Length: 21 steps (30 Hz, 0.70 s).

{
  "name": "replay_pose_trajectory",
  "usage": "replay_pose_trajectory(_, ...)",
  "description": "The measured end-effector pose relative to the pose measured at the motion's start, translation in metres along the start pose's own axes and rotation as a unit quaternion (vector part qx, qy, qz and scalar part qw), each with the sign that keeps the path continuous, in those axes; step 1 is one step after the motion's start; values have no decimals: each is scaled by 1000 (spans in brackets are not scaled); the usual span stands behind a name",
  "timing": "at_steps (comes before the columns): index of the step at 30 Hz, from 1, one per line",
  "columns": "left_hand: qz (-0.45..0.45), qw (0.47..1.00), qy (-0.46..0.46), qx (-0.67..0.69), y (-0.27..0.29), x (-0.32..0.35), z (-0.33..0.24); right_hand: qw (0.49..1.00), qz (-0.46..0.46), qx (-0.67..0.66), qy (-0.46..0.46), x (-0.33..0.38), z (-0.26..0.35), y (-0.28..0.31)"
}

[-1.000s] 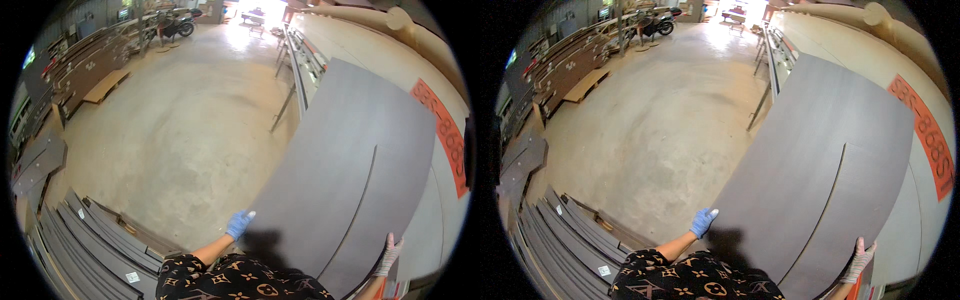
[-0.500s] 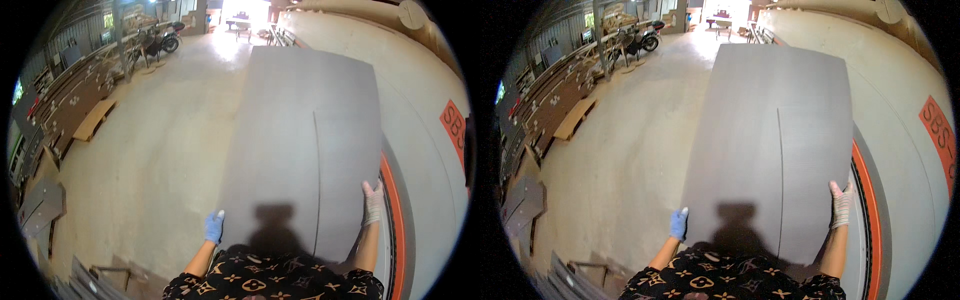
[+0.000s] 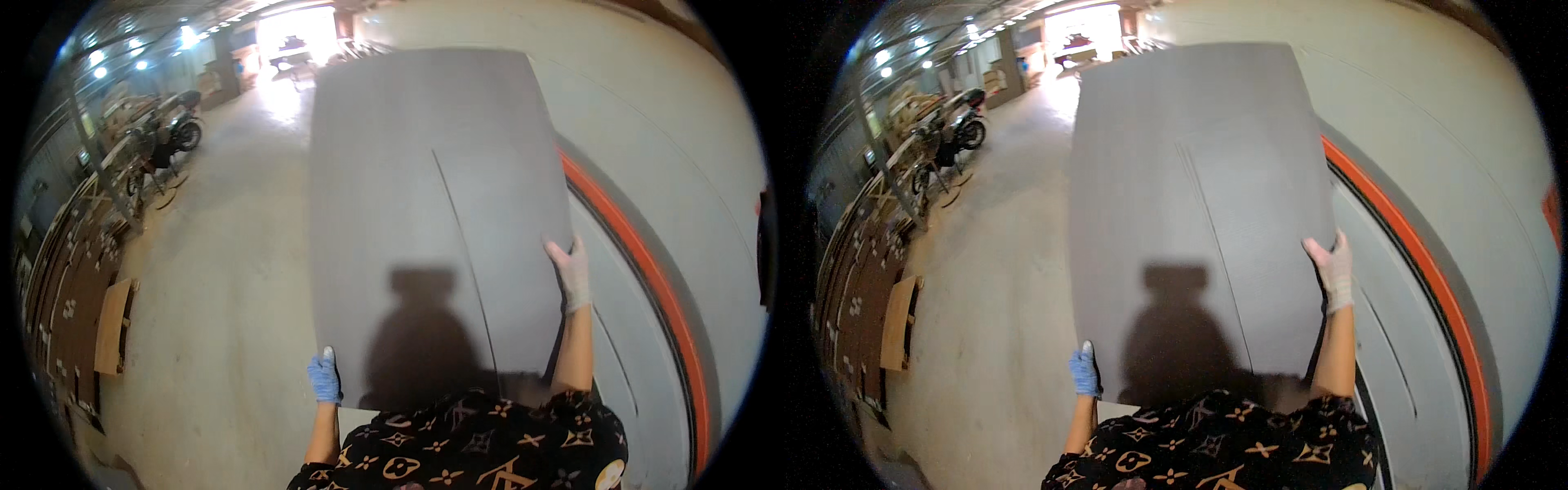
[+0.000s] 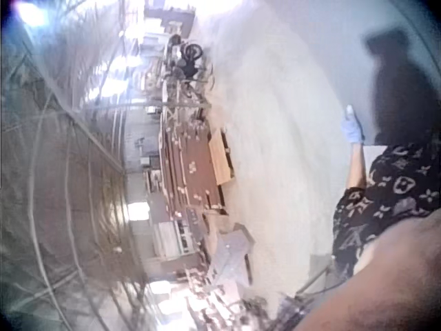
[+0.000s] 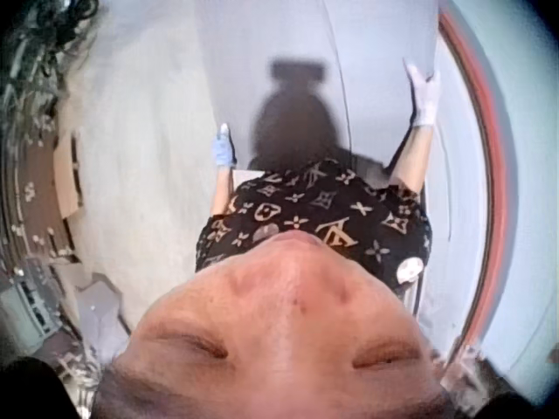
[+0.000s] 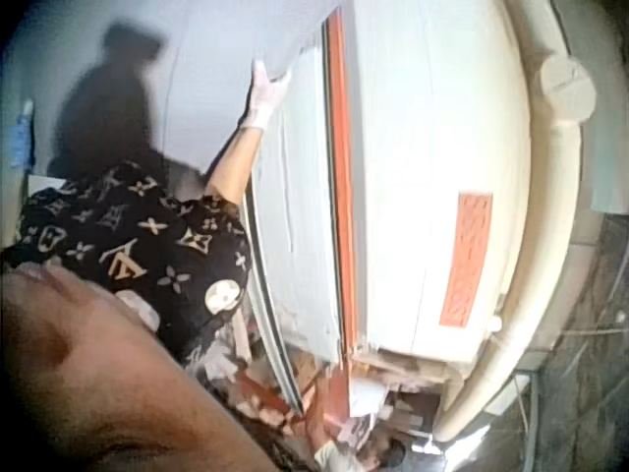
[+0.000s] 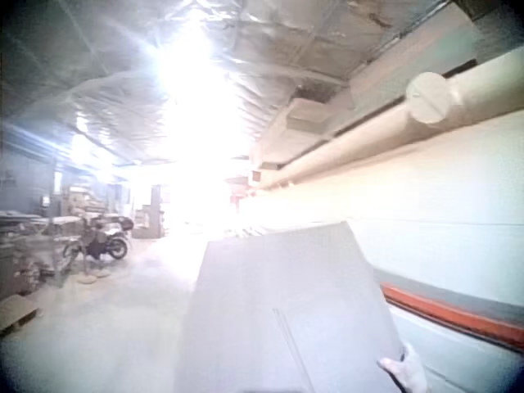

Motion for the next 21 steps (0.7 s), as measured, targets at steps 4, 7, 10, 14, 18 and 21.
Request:
replay_pose_trajectory(4,15,999,0,-52,-59,-110,-58,998,-59,11,16,-106,39,-65)
replay_pose_trajectory(7,8,1000,-18,20,-106,-198,-72,998,-45,20,48,-198,43,-135)
replay_pose_trajectory(10,-1,998,8,-59,-123,-273,-54,998,-13,46,50,-256,41,-210)
replay_pose_trajectory(14,13,996,-26,-80,-145,-410,-57,995,-37,84,42,-316,10,-314)
replay_pose_trajectory(18,81,988,-3,-132,-217,-572,-99,986,-94,128,46,-414,25,-364)
replay_pose_trajectory(21,139,988,20,-59,-262,-631,-69,994,-105,-1,-24,-428,11,-409)
Point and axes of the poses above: each hand's wrist, its own x-axis away from the middle knuckle, its own y-axis out of the back of the hand, z = x × y, the point moved 8 cm from there along -x, towards the middle knuckle, and after that the axes turned 11 degrees about x, right-handed, at the moved point
